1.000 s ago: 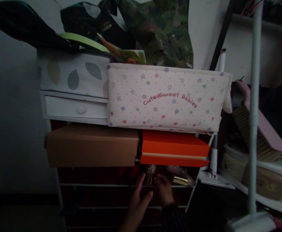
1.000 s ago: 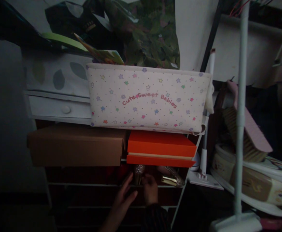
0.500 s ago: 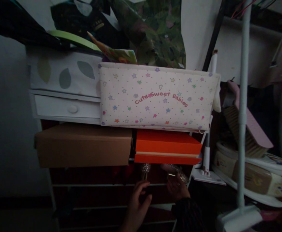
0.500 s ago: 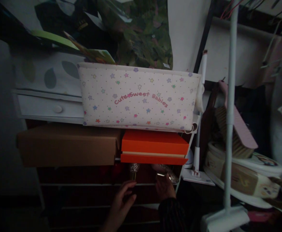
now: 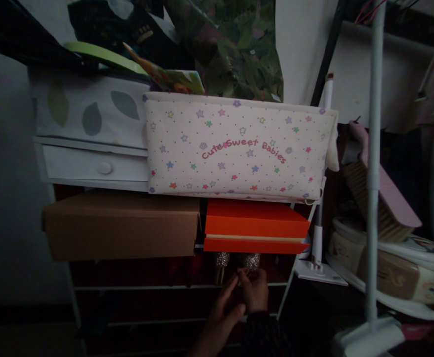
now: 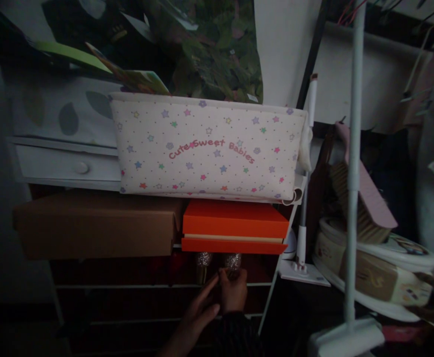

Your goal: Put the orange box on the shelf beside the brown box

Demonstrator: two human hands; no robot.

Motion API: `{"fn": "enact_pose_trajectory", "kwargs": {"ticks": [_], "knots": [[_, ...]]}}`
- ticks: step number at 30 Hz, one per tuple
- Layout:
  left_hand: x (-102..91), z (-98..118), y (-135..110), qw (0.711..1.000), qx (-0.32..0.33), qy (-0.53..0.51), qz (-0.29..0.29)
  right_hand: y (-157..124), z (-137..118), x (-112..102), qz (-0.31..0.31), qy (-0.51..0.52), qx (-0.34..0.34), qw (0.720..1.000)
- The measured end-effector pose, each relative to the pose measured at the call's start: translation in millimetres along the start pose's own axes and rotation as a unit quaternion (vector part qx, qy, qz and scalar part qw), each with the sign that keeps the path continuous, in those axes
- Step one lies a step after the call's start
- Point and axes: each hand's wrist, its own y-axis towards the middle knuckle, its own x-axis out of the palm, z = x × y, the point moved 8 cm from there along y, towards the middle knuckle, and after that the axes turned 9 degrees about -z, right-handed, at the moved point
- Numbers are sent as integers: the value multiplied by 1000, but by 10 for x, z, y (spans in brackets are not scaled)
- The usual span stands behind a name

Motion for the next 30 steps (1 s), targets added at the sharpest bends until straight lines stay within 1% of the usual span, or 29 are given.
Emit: {"fn": "enact_pose_trajectory", "kwargs": {"ticks": [3,6,10,15,18,20,22,24,25,27,28,29,30], "knots": [[34,25,39,997,-5,-79,-13,-40,-53,76,-10,-65,-21,998],[-9,2,54,994,-22,-110,2,-39,-56,155,-30,-116,-32,992],[-89,-48,54,996,-36,-84,12,-13,-47,238,-59,-163,-45,984],[-123,-109,44,997,-41,-63,-4,-38,-113,314,-104,-179,-68,976],[-116,-134,28,998,-41,-41,-10,-85,-210,291,-123,-174,-88,973],[-132,-106,-3,999,-44,-14,7,-105,-290,208,-115,-174,-97,973],[-180,27,-58,998,-27,34,43,-120,-391,78,-93,-172,-102,975],[-245,265,-138,993,2,79,83,-156,-543,-58,-71,-165,-107,978],[-278,405,-185,991,12,89,99,-196,-650,-117,-68,-151,-115,980],[-354,665,-294,990,0,56,131,-332,-919,-219,-79,-89,-133,984],[-383,817,-356,989,1,29,142,-426,-1054,-257,-107,11,-131,986],[-414,983,-431,988,13,-7,156,-536,-1173,-278,-147,122,-108,975],[-439,1157,-515,983,41,-64,167,-667,-1289,-289,-190,225,-75,953]]}}
